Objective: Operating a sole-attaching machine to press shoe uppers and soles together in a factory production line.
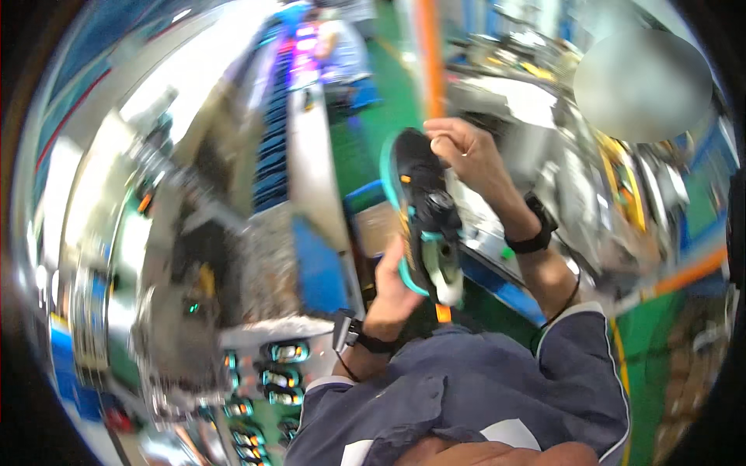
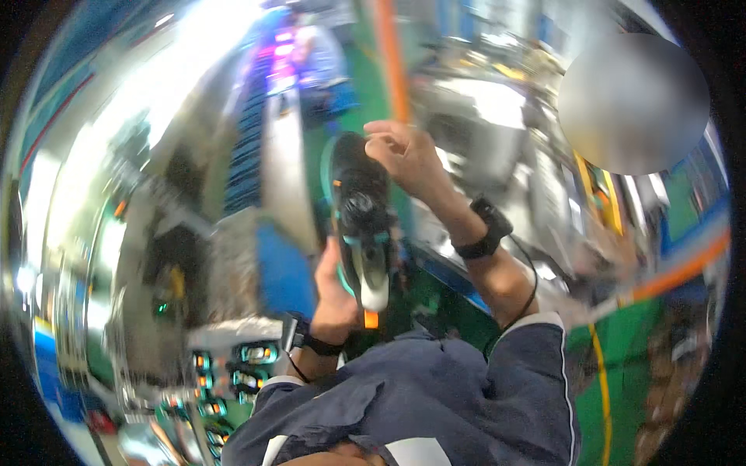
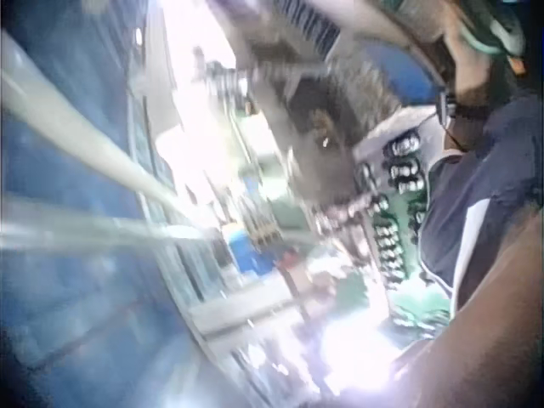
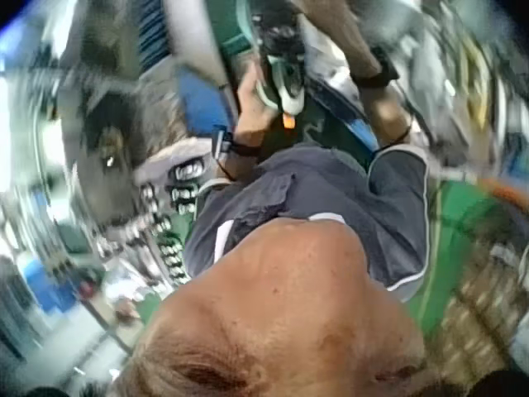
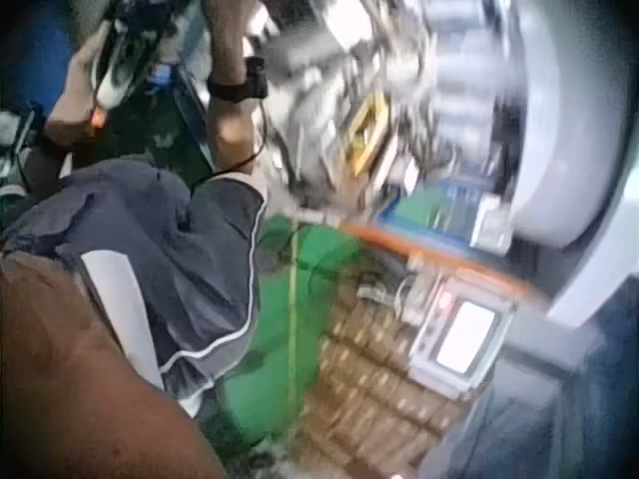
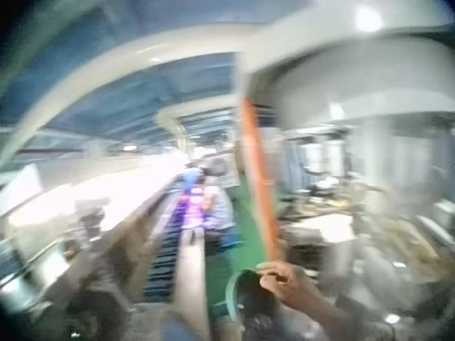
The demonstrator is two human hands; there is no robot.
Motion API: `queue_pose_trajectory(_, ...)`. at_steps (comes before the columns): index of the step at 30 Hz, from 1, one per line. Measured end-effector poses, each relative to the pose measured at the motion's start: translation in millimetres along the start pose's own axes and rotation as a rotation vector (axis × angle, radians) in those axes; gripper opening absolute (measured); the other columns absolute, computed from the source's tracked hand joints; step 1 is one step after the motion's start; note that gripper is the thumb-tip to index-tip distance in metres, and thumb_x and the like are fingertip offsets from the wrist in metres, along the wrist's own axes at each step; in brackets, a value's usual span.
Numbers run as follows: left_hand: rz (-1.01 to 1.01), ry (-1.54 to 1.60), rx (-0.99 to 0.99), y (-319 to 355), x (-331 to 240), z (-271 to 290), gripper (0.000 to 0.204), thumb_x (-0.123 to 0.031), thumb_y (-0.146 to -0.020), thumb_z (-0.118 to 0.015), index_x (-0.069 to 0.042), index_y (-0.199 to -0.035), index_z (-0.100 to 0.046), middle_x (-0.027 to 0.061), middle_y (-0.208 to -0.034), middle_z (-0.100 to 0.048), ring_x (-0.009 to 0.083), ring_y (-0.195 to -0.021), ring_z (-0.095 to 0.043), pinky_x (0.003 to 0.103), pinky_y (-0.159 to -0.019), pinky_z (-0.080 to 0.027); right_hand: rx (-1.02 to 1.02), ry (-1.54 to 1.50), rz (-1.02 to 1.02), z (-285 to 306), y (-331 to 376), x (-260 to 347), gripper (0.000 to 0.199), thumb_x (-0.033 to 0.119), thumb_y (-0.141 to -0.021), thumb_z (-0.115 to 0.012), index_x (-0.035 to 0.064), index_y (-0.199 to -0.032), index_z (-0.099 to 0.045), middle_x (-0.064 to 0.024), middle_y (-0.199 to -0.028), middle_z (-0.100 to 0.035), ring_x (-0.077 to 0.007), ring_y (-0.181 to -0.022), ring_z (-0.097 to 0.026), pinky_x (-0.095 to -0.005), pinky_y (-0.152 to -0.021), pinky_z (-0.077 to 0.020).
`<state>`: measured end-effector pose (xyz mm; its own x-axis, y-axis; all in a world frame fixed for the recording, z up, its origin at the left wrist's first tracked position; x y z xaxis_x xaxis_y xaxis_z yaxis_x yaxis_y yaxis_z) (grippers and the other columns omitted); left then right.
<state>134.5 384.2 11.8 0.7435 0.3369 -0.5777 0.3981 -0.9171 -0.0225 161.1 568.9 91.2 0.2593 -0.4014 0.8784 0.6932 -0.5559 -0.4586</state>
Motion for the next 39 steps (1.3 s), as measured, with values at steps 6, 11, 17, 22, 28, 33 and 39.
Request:
queue_pose_trajectory(6, -0.027, -0.585, 0.108, -116.1, 120.2, -85.1, 0.046, -0.022, -0.091, -0.056, 0.000, -0.131, -0.044, 0.0112, -0.117, -0.058, 0.0200, -0.103, -0.058, 0.033, -0.090, -0.047, -0.304, -0.169, -0.218, 174.7, 141.4, -39.4, 0.063, 0.032, -0.081, -0.066, 0.0039, -0.134, -0.046, -0.0081, -0.115, -0.060, -0.0138, -0.099, -0.057, -0.0275, -0.083, -0.0492)
queue_pose_trajectory(11, 0.074, -0.928, 0.339, -185.0, 243.9, -143.4, 0.070, -0.026, -0.090, -0.063, 0.003, -0.144, -0.029, 0.0167, -0.133, -0.050, 0.0193, -0.118, -0.049, 0.031, -0.097, -0.041, -0.887, -0.019, -0.425, 294.4, 203.7, -61.7, 0.055, 0.008, -0.071, -0.073, 0.0059, -0.123, -0.056, -0.0074, -0.104, -0.063, -0.0156, -0.095, -0.057, -0.0305, -0.085, -0.0474)
queue_pose_trajectory(17, 0.215, -0.954, 0.360, -334.1, 382.9, -134.1, 0.057, -0.038, -0.084, -0.068, 0.008, -0.113, -0.052, 0.0128, -0.093, -0.063, 0.0110, -0.084, -0.052, 0.027, -0.077, -0.044, -1.268, 0.120, -0.394, 389.1, 285.1, -75.1, 0.053, 0.003, -0.072, -0.069, 0.0040, -0.123, -0.055, -0.0059, -0.105, -0.061, -0.0130, -0.089, -0.058, -0.0261, -0.078, -0.0481)
queue_pose_trajectory(22, -0.075, -1.470, 0.168, -454.0, 473.0, -122.4, 0.062, -0.037, -0.073, -0.074, 0.008, -0.109, -0.052, 0.0241, -0.102, -0.063, 0.0370, -0.094, -0.062, 0.043, -0.082, -0.049, -1.365, 0.386, -0.400, 412.4, 300.8, -41.0, 0.049, 0.004, -0.073, -0.067, 0.0010, -0.121, -0.056, -0.0065, -0.106, -0.060, -0.0132, -0.090, -0.058, -0.0254, -0.078, -0.0486)
queue_pose_trajectory(28, 0.198, -1.541, 0.230, -495.4, 483.0, -116.3, 0.062, -0.020, -0.076, -0.069, 0.006, -0.125, -0.042, 0.0297, -0.116, -0.057, 0.0424, -0.110, -0.056, 0.045, -0.094, -0.046, -1.431, 0.698, -0.446, 457.0, 287.1, -41.6, 0.049, 0.009, -0.073, -0.069, -0.0015, -0.119, -0.057, -0.0061, -0.100, -0.061, -0.0135, -0.086, -0.057, -0.0265, -0.078, -0.0475)
queue_pose_trajectory(33, 0.729, -0.353, 0.157, -427.2, 397.8, -91.8, 0.026, -0.012, -0.084, -0.069, 0.000, -0.106, -0.063, 0.0091, -0.101, -0.067, 0.0173, -0.088, -0.065, 0.033, -0.068, -0.054, -1.063, 0.915, -0.567, 534.9, 155.7, -68.6, 0.038, 0.020, -0.072, -0.072, -0.0009, -0.103, -0.065, -0.0069, -0.085, -0.068, -0.0140, -0.072, -0.061, -0.0278, -0.068, -0.0494)
queue_pose_trajectory(39, 0.548, -0.498, 0.056, -309.8, 197.8, -73.1, 0.052, -0.011, -0.077, -0.072, 0.007, -0.122, -0.051, 0.0114, -0.110, -0.061, 0.0180, -0.098, -0.060, 0.031, -0.087, -0.049, -0.455, 1.019, -1.145, 507.4, -11.1, -177.9, 0.043, 0.030, -0.066, -0.074, -0.0016, -0.094, -0.065, -0.0161, -0.086, -0.068, -0.0239, -0.081, -0.067, -0.0336, -0.071, -0.0509)
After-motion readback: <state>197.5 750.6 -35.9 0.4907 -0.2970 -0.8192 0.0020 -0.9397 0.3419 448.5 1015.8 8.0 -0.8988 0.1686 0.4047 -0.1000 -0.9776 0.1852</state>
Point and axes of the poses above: each hand's wrist, its own y-axis away from the middle knuckle, its own z-axis out of the back of the hand, x = y × z, the point moved 4 cm from there along -y, towards the middle knuckle
